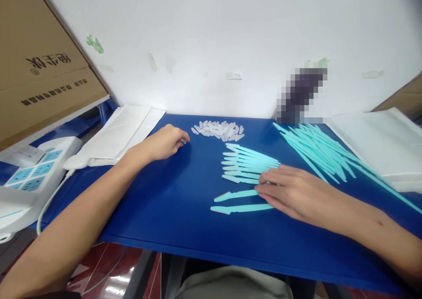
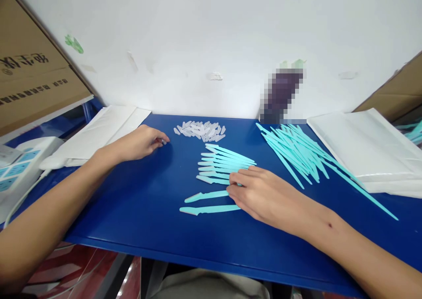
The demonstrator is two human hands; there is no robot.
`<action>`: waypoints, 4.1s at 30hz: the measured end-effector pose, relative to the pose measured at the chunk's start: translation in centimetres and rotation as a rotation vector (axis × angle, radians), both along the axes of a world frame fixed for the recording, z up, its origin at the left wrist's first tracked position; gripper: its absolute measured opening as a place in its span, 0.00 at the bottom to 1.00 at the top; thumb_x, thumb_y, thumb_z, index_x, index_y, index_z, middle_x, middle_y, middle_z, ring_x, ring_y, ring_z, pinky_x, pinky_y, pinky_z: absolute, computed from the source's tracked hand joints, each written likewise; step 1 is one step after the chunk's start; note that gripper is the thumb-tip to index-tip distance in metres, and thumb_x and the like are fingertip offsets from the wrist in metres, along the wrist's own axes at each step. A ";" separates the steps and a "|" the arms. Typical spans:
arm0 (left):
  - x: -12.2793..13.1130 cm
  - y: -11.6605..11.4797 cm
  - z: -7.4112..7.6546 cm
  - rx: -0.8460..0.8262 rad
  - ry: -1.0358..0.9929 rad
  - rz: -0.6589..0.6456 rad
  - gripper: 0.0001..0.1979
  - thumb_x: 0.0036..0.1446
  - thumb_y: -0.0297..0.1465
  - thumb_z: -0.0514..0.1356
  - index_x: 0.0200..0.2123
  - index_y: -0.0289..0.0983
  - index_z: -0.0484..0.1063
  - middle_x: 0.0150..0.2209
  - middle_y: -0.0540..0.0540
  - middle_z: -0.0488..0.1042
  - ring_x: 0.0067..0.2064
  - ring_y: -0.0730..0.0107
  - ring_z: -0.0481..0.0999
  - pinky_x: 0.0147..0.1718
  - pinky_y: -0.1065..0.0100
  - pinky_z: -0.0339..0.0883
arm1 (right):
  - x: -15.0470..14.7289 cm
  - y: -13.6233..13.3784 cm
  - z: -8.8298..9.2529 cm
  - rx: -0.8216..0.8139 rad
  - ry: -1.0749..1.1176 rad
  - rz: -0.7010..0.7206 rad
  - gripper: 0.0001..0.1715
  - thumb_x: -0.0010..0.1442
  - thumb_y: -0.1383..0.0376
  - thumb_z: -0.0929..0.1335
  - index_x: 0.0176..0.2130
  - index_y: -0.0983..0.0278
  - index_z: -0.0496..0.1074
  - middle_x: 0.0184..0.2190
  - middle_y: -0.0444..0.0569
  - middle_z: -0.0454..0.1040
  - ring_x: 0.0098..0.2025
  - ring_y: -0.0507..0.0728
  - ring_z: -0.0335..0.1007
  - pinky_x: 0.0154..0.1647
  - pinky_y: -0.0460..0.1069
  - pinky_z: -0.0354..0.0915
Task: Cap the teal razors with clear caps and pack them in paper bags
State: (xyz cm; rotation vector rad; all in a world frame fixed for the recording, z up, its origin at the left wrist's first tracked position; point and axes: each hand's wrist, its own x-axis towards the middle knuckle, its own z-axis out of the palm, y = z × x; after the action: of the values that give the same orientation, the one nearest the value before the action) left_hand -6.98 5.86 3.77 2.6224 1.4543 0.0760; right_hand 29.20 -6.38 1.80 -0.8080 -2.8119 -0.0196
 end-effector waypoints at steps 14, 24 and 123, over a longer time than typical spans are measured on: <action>4.5 -4.0 -0.5 -0.324 -0.315 -0.311 0.09 0.61 0.36 0.71 0.40 0.37 0.83 0.34 0.49 0.83 0.31 0.73 0.77 0.30 0.72 0.66 | 0.6 0.4 0.2 0.004 0.113 -0.024 0.14 0.72 0.70 0.61 0.51 0.64 0.72 0.39 0.51 0.78 0.36 0.56 0.76 0.36 0.50 0.69; 5.7 -6.0 -1.0 0.210 0.144 -0.483 0.13 0.72 0.28 0.54 0.46 0.33 0.80 0.45 0.40 0.78 0.43 0.60 0.78 0.44 0.63 0.69 | 1.1 0.7 0.9 -0.061 0.097 -0.169 0.21 0.75 0.64 0.59 0.61 0.61 0.69 0.40 0.51 0.75 0.34 0.56 0.75 0.32 0.50 0.68; 7.5 -9.7 -0.6 -0.409 -0.313 -0.405 0.09 0.67 0.32 0.64 0.32 0.35 0.76 0.24 0.52 0.74 0.24 0.76 0.72 0.25 0.74 0.61 | 0.6 0.0 2.5 -0.451 -0.001 -0.150 0.12 0.57 0.71 0.65 0.40 0.59 0.74 0.25 0.40 0.72 0.24 0.52 0.63 0.28 0.48 0.54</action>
State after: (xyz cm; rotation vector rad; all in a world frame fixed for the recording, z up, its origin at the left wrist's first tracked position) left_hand 0.56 -3.83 3.13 2.3732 0.7310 0.1225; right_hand 29.84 -6.33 4.31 -1.1070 -2.7838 0.6082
